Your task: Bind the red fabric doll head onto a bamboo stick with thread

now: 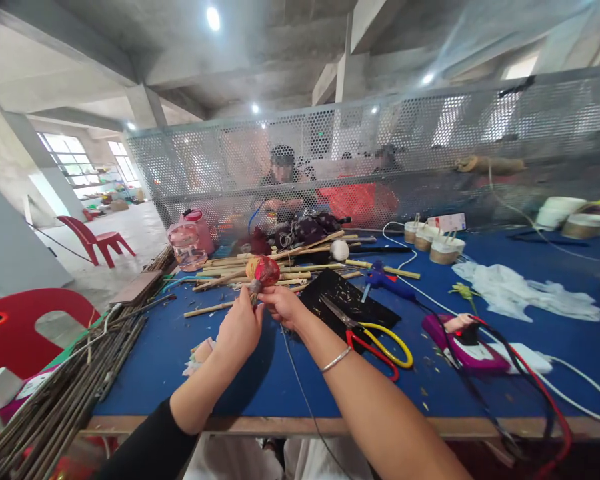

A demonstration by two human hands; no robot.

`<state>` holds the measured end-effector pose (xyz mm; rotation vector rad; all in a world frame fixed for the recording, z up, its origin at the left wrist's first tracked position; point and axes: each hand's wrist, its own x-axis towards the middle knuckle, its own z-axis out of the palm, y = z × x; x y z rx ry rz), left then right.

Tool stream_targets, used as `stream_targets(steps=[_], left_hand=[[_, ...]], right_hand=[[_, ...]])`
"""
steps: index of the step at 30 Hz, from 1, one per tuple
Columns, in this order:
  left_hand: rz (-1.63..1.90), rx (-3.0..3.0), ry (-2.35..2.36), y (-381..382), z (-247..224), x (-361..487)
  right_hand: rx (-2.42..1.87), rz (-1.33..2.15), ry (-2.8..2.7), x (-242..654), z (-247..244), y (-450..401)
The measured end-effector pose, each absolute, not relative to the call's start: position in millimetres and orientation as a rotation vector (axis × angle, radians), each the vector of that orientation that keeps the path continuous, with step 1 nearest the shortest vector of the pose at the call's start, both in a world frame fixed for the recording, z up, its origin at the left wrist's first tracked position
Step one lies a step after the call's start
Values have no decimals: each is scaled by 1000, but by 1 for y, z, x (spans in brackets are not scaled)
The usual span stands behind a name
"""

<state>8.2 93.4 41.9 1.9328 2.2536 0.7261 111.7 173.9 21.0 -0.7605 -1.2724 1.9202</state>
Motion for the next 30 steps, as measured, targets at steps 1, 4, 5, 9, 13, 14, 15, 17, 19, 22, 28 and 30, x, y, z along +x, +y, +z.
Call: stream_targets(steps=[1, 4, 5, 9, 13, 14, 15, 17, 19, 22, 28, 30], left_hand=[[758, 1886, 2207, 95, 42, 5], [838, 1794, 2079, 101, 40, -4], [852, 1785, 2055, 103, 40, -7], [942, 1744, 1945, 110, 38, -18], [1065, 1627, 1792, 113, 36, -25], [1094, 1585, 1744, 114, 36, -25], [1117, 1537, 1691, 114, 35, -26], [1142, 1424, 1570, 113, 35, -27], [1141, 1303, 1433, 110, 36, -28], [1107, 1137, 1219, 103, 41, -31], [852, 888, 920, 102, 46, -40], [769, 841, 885, 104, 45, -42]], right_hand=[[-776, 1924, -1278, 112, 21, 174], [-806, 1926, -1284, 112, 23, 174], [-815, 1919, -1279, 112, 23, 174], [-866, 1846, -1217, 108, 25, 173], [-875, 1790, -1178, 104, 30, 166], [-866, 1781, -1176, 104, 31, 164], [-855, 1773, -1173, 104, 32, 162], [-835, 1772, -1169, 103, 34, 161], [-817, 1793, -1168, 102, 34, 161], [-762, 1844, -1173, 100, 34, 163], [-668, 1941, -1198, 102, 29, 162], [-666, 1960, -1204, 104, 27, 162]])
